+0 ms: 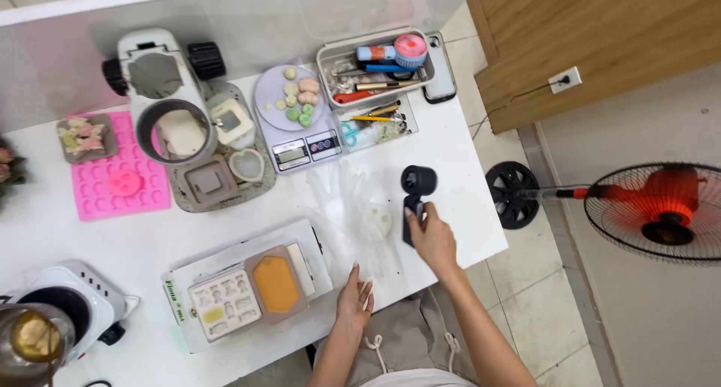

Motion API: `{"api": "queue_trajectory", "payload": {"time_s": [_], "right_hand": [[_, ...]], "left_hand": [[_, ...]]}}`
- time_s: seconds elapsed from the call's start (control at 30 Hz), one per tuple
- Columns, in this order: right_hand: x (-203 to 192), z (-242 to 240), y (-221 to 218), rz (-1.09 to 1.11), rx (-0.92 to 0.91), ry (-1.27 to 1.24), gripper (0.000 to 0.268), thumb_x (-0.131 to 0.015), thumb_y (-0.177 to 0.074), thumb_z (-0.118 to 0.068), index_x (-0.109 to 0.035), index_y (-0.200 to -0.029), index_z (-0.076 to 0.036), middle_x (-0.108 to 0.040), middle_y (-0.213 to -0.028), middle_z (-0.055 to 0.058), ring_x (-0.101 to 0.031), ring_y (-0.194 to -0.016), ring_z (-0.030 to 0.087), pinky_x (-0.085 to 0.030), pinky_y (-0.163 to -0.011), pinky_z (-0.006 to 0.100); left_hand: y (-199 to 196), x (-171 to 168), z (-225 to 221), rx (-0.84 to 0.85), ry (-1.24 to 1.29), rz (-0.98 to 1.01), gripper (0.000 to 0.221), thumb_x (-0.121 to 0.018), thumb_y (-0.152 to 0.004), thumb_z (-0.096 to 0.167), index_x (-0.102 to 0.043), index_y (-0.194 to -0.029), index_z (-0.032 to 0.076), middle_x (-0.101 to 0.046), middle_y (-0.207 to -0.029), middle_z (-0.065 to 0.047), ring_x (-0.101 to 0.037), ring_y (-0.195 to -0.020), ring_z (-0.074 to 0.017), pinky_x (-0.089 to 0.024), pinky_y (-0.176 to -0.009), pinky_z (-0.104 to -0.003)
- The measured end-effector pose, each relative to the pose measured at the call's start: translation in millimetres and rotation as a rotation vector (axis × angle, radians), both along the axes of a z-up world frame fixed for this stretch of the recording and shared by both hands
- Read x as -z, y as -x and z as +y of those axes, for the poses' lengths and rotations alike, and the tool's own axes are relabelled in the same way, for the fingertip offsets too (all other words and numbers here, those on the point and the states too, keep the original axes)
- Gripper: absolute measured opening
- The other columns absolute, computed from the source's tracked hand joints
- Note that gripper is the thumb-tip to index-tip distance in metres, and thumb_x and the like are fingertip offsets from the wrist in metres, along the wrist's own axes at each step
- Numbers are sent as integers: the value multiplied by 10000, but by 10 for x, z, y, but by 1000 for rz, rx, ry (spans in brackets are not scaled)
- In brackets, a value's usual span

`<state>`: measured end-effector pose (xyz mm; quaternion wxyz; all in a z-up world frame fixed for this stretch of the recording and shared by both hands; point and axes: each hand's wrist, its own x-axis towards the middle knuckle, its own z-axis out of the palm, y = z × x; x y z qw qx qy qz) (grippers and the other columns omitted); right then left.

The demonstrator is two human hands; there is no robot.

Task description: Smoothing the surface of a wax piece in a mold using a heat gun.

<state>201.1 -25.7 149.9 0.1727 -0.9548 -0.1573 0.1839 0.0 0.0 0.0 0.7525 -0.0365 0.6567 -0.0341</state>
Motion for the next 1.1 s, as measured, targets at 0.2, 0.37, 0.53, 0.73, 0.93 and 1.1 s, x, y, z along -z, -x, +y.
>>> {"api": "queue_trajectory", "payload": {"time_s": [0.2,0.37,0.53,0.73,0.93,1.1], "right_hand": [[264,-270,-188,68,-11,148,400,-564,-990,-442,-593,-1156,-79,-716,-744,195,-729,-706,389,-547,-616,500],[559,-228,-229,-10,-151,193,366,-583,-976,-414,-593,-1097,-68,-733,-824,208,-717,-768,418,-547,-653,537],[769,-223,-231,-61,-213,198,363,-592,-975,-411,-573,-1091,-68,-732,-851,226,-716,-789,431,-551,-674,552],[-78,-170,-14,-81,-105,57,609,-664,-900,-480,-496,-1315,-68,-710,-735,198,-710,-712,392,-536,-621,496],[-524,-289,262,112,9,-328,439,-565,-989,-474,-619,-1232,-112,-672,-649,80,-699,-633,269,-512,-609,409],[-461,-417,444,148,-45,-222,415,-520,-981,-466,-590,-1233,-143,-685,-638,65,-686,-641,218,-506,-628,399]], "left_hand": [[-183,-24,-55,69,-125,72,343,-695,-923,428,-654,-1120,149,-662,-1060,54,-680,-877,-94,-437,-715,-263],[-318,-789,-127,178,-578,-58,355,-613,-979,391,-758,-1139,108,-753,-1012,22,-693,-866,-64,-479,-711,-249],[-354,-1602,-58,206,-956,-203,414,-552,-1038,369,-764,-1155,33,-788,-1001,-24,-691,-881,-46,-538,-800,-216],[-309,-1910,16,327,-1158,-233,415,-498,-1071,290,-803,-1229,56,-509,-699,-34,-348,-613,-103,-319,-554,-320],[-277,-1746,52,521,-1210,-183,501,-430,-1115,313,-785,-1251,-14,-753,-859,-242,-539,-728,-211,-486,-717,-343],[-281,-825,-107,246,-841,-578,595,-289,-1087,394,-565,-1242,-108,-766,-1139,-190,-709,-1179,-259,-520,-1046,-340]]}}
